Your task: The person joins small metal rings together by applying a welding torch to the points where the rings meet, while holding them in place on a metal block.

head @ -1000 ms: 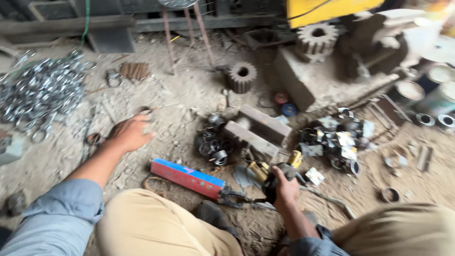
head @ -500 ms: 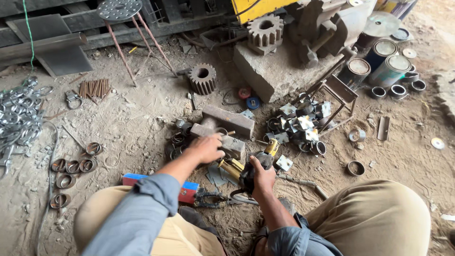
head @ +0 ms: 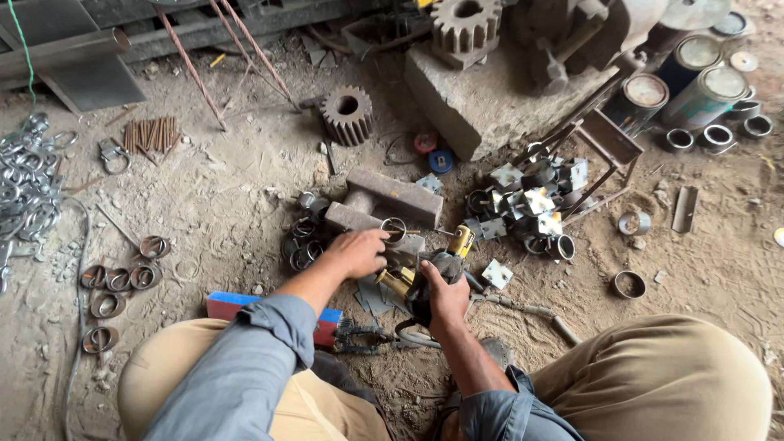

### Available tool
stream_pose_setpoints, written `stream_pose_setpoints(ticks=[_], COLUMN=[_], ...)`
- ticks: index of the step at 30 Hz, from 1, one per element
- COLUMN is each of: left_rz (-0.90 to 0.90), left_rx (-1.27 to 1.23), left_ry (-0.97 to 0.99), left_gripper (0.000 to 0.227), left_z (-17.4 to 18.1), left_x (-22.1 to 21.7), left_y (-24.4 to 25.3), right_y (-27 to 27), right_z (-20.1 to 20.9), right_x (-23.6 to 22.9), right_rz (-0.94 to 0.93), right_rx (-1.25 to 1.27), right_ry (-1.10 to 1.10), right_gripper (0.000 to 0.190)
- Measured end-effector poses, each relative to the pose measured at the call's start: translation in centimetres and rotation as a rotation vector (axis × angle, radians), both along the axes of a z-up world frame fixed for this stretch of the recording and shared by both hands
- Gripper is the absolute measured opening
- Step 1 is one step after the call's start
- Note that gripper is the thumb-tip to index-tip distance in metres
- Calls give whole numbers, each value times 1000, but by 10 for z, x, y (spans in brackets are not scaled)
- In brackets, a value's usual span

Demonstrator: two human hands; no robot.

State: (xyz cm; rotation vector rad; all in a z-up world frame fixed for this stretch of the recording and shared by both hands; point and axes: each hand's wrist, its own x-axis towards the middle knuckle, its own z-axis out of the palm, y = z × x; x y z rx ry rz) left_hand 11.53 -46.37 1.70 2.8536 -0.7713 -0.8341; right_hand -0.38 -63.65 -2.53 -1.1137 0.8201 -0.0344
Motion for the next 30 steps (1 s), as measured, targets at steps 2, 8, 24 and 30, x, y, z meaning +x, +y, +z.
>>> stream_pose_setpoints(ticks=[2,8,24,30], left_rz=[46,207,152,121], left_rx=[-31,-321,-206,-106], left_ry=[-16,-208,-355,-322], left_gripper=[23,20,17,16], left_z=[3,8,-25,-44], left_x=[6,11,-1,4], left_y=[2,8,-12,-10], right_y=[1,3,-1,-3], right_z=[-2,-2,18,30], right_x=[1,3,11,16], right_rz=[6,63,230,329], right_rx=[-24,-84,-191,-189], right_ry=[-8,-32,-37,86], right_gripper=[46,45,49,66])
